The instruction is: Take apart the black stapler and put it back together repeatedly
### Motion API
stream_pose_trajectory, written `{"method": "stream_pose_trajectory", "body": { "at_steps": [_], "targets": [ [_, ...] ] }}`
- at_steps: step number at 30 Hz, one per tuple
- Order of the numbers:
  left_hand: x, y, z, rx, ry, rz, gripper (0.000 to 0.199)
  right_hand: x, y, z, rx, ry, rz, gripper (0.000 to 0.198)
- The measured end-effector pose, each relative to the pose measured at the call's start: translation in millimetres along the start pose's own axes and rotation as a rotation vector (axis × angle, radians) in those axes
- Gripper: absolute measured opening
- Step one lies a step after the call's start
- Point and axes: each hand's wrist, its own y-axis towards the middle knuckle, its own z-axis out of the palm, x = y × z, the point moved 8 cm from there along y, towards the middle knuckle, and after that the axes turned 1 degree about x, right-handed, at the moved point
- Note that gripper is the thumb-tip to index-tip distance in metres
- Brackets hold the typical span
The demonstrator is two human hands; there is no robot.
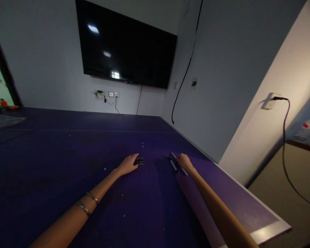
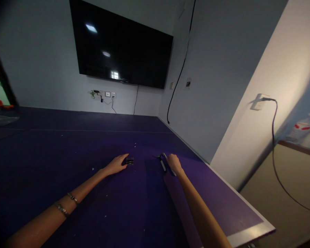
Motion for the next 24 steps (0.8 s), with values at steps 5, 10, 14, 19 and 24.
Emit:
{"method": "stream_pose_trajectory", "body": {
  "at_steps": [5,10,14,19,24],
  "targets": [
    [1,5,2,0.009,-0.031,0.014,0.056,10,-10,-24,-0.043,0.008,-0.054,0.025],
    [0,6,1,0.004,-0.058,0.008,0.055,32,-18,-38,-0.062,0.028,-0.135,0.026],
    [2,6,1,0.003,-0.09,-0.014,0.05,58,-25,-36,-0.049,0.05,-0.23,0.024],
    [-7,4,-6,-0.024,-0.145,-0.013,0.05,102,-43,-29,0.003,0.191,-0.505,0.031],
    [-38,-3,-15,-0.081,-0.187,0.078,0.052,138,-64,-23,0.124,0.306,-0.727,0.057]
  ]
}}
